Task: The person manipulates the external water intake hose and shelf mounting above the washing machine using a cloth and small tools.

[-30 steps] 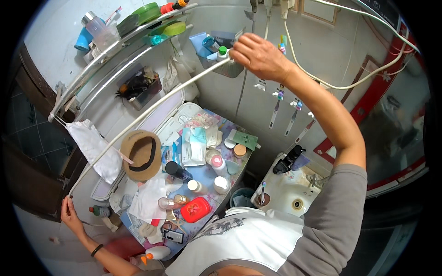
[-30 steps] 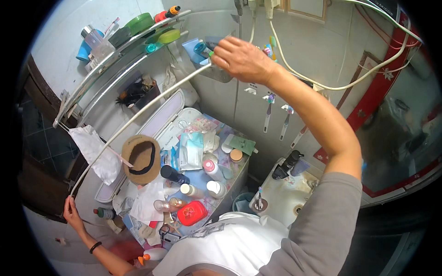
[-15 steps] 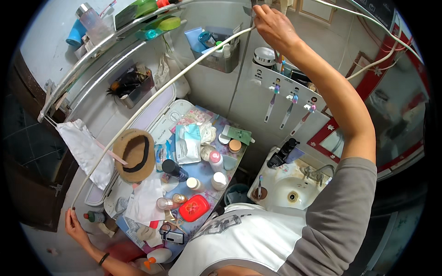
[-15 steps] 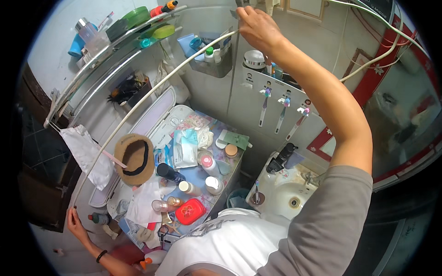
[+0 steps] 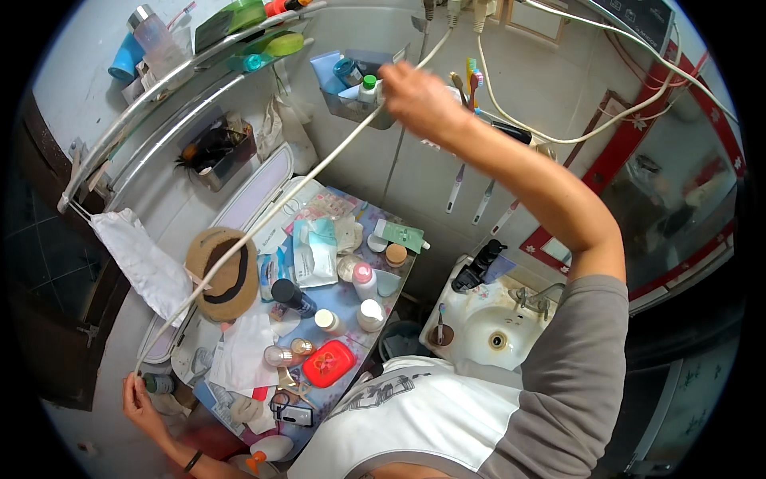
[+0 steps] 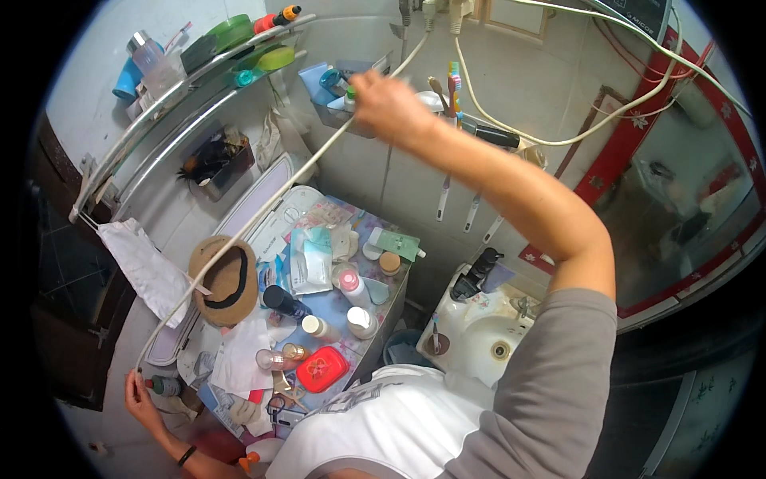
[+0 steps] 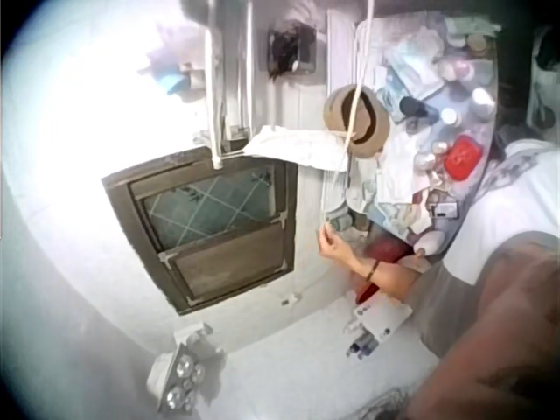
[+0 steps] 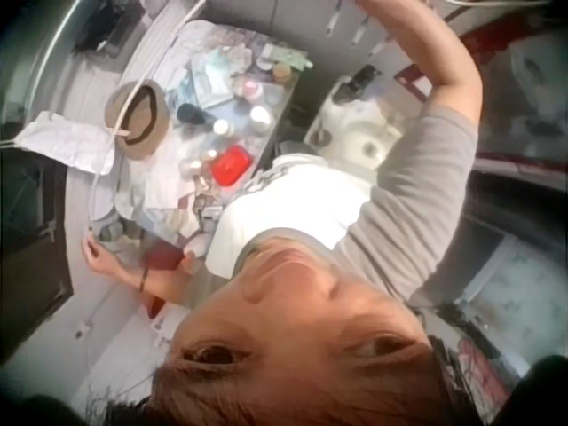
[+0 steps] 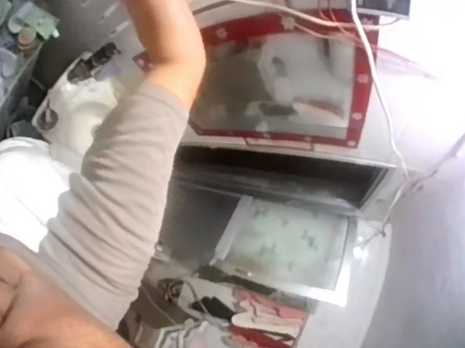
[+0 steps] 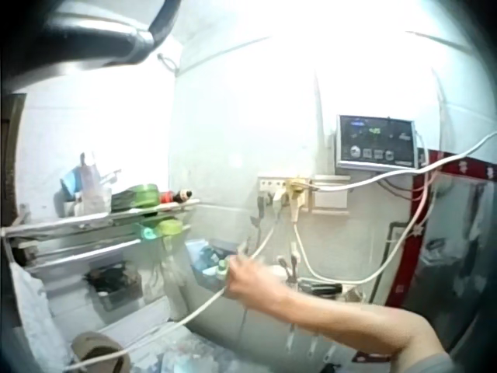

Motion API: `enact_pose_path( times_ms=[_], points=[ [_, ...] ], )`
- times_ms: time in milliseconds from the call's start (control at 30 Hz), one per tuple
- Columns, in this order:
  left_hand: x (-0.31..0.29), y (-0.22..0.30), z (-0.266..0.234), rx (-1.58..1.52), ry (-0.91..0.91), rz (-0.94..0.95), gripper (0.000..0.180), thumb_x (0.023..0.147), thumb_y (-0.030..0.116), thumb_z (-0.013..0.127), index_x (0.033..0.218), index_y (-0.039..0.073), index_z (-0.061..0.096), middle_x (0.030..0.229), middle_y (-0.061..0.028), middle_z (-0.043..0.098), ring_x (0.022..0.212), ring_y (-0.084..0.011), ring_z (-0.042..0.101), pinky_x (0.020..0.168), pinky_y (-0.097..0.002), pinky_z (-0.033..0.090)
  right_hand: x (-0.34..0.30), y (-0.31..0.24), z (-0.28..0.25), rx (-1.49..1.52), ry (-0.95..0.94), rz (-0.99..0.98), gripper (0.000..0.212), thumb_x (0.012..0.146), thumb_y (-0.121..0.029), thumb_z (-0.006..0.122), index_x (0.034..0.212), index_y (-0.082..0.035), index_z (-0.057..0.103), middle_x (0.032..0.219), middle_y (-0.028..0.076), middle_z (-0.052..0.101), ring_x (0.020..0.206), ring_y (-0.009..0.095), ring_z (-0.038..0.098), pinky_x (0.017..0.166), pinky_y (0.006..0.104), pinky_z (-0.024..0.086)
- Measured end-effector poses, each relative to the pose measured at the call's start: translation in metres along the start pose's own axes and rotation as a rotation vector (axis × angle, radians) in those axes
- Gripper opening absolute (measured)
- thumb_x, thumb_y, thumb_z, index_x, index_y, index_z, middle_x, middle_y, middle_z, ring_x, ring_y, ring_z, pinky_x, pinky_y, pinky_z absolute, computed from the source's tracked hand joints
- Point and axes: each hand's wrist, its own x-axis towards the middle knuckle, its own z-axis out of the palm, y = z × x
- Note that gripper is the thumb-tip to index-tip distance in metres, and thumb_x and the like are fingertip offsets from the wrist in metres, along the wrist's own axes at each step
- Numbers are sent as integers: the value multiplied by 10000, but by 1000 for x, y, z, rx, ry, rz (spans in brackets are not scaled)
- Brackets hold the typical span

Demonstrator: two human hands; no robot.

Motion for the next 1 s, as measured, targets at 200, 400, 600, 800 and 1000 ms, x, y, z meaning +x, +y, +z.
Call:
enact_pose_path(
  times_ms=[200, 400, 600, 800, 1000],
  points=[
    [-9, 50, 28, 47, -2, 44, 192, 988, 79, 605, 1048, -103, 616, 873, -71, 553, 800, -158, 520, 698, -294, 439, 16, -28, -39, 389, 175, -52, 85, 784, -120, 626, 862, -90, 635, 882, 63, 569, 896, 239, 605, 728, 361, 546],
    [-25, 35, 29, 176, 99, 115, 212, 970, 73, 628, 1092, -97, 659, 1051, -166, 667, 967, -276, 624, 856, -373, 496, 50, 84, -44, -9, 349, 327, 138, 772, -112, 626, 804, 1, 698, 1036, 152, 575, 958, 285, 589, 817, 363, 530],
    [-33, 29, 42, 162, 47, 87, 222, 973, 91, 633, 1082, -100, 664, 990, -135, 667, 891, -228, 600, 816, -357, 487, 52, 105, -10, -175, 267, 317, 118, 779, -68, 609, 813, 6, 694, 1003, 172, 593, 943, 301, 593, 777, 398, 532],
    [-39, 27, 42, 72, -4, -92, 204, 962, 45, 625, 1098, -100, 666, 1088, -178, 669, 1071, -288, 615, 906, -383, 495, 18, 75, 5, -152, 153, 123, 63, 723, -113, 654, 684, -81, 693, 872, 59, 615, 953, 226, 585, 846, 373, 474],
    [-28, 48, 25, 143, -56, -63, 211, 971, 47, 617, 1105, -112, 651, 1089, -186, 654, 1024, -269, 617, 875, -366, 501, 41, 103, -41, -125, 273, 303, 108, 776, -53, 603, 809, -2, 693, 956, 178, 602, 922, 310, 612, 746, 410, 526]
  ],
)
